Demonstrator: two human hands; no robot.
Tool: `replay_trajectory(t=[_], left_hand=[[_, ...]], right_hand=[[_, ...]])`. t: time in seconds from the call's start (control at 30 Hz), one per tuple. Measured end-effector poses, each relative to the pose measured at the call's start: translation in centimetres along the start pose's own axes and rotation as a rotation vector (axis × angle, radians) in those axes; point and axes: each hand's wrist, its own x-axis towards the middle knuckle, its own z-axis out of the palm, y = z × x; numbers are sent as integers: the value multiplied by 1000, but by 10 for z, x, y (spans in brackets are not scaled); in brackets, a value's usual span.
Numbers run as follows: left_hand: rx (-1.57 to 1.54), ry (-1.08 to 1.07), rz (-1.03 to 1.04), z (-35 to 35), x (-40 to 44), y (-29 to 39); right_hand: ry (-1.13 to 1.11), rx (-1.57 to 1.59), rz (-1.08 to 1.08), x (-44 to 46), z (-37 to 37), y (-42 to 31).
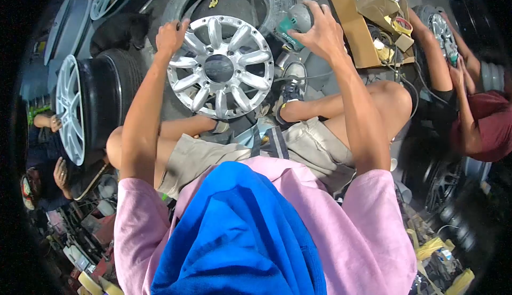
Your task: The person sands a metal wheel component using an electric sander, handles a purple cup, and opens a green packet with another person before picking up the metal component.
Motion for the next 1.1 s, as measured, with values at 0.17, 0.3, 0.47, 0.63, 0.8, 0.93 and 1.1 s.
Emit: replay_trajectory(t=[0.17, 0.3, 0.47, 0.63, 0.8, 0.93, 1.1], left_hand=[[-82, 66, 155, -57, -8, 39], [-574, -75, 410, -94, -26, 118], [-788, -139, 584, -109, -62, 216], [-794, 35, 611, -113, -74, 249], [-845, -38, 605, -115, -71, 259], [-762, 61, 675, -109, -66, 259], [-740, 40, 635, -97, -72, 265]], right_hand=[[58, 77, -59, 3, -8, -12], [154, 112, -137, 3, -18, -24], [201, 217, -147, 2, -32, -27], [277, 275, -101, -1, -36, -16], [260, 314, -51, -5, -36, -13], [238, 326, -35, -5, -34, -11], [279, 328, -48, -1, -18, -1]])
